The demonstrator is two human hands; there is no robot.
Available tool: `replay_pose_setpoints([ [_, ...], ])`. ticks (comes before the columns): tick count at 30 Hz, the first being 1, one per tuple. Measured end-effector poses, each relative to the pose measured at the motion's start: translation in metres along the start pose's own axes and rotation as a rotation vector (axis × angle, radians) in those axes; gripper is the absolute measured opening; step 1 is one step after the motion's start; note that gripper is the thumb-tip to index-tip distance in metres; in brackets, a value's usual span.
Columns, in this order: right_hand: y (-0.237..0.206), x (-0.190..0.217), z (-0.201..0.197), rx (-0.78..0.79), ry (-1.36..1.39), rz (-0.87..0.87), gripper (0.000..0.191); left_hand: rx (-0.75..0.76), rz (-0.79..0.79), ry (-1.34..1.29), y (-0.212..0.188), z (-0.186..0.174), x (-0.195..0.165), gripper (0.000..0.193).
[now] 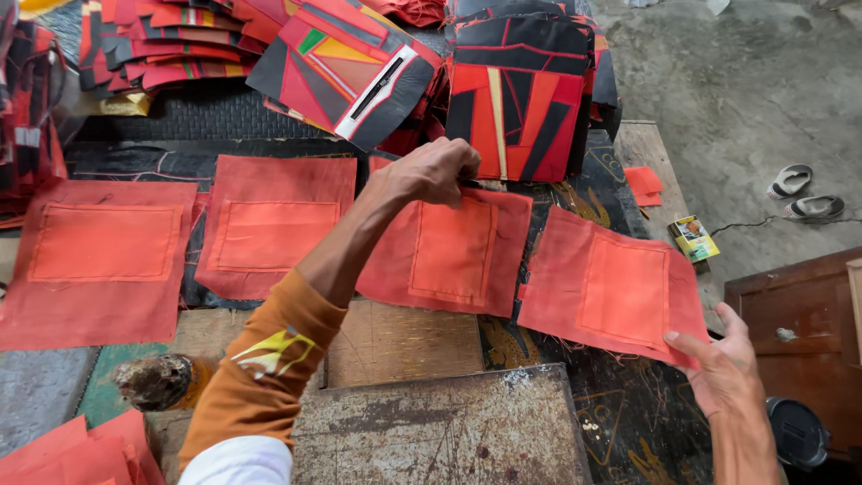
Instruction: The person applies a substance to the edges of a red fabric pouch using a brush, then folds and presses the edges to secure them. They repeat this process on multiple pouches, stacking the finished items on the table.
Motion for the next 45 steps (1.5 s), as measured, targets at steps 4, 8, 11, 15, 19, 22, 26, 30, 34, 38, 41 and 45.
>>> replay_pose_setpoints([
  [4,-0.007,0.000,-0.008,-0.002,0.014,-0.165,0.106,0.073,0.160,-0.125,-0.015,-0.050,-0.029,0.044],
  [8,-0.015,0.002,-0.014,-0.010,0.021,-0.111,0.107,0.157,0.188,-0.492,-0.032,-0.098,-0.048,0.040],
  [11,-0.017,0.003,-0.011,-0.016,0.078,0.002,0.110,0.190,0.148,-0.484,-0.039,-0.099,-0.043,0.043],
  [15,-0.020,0.009,0.001,0.002,0.152,0.072,0.111,0.311,-0.112,-0.261,-0.043,-0.054,-0.021,0.044],
  [19,-0.046,0.033,0.026,0.092,0.192,-0.046,0.108,-0.366,-0.073,0.394,-0.068,-0.009,-0.030,0.040],
  [22,-0.092,0.076,0.055,0.157,0.322,-0.295,0.106,-0.439,0.020,-0.261,-0.116,0.033,-0.056,0.044],
  [26,-0.187,0.141,0.094,0.307,0.400,-0.579,0.090,-0.057,-0.183,-1.154,-0.216,0.092,-0.125,0.059],
  [30,-0.290,0.154,0.110,0.338,0.483,-0.589,0.073,0.054,-0.315,-1.901,-0.308,0.127,-0.189,0.073],
  [34,-0.385,0.076,0.107,0.307,0.559,-0.294,0.062,-0.140,-0.115,-2.204,-0.384,0.130,-0.212,0.072],
  [38,-0.456,-0.035,0.103,0.762,0.526,0.244,0.079,-0.619,-0.404,-1.800,-0.450,0.134,-0.183,0.061],
  [41,-0.467,-0.073,0.067,0.793,-0.277,0.316,0.103,-0.785,-0.520,-1.560,-0.475,0.143,-0.149,0.058],
  [45,-0.447,-0.072,0.058,0.425,-0.355,-0.049,0.080,-0.710,-0.507,-1.411,-0.476,0.151,-0.121,0.061],
])
Point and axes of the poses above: each hand's wrist, its own y-axis towards the middle knuckle, its own z-axis out of the palm, x = y × z, the point moved 1 cm from there along y, towards the middle knuckle
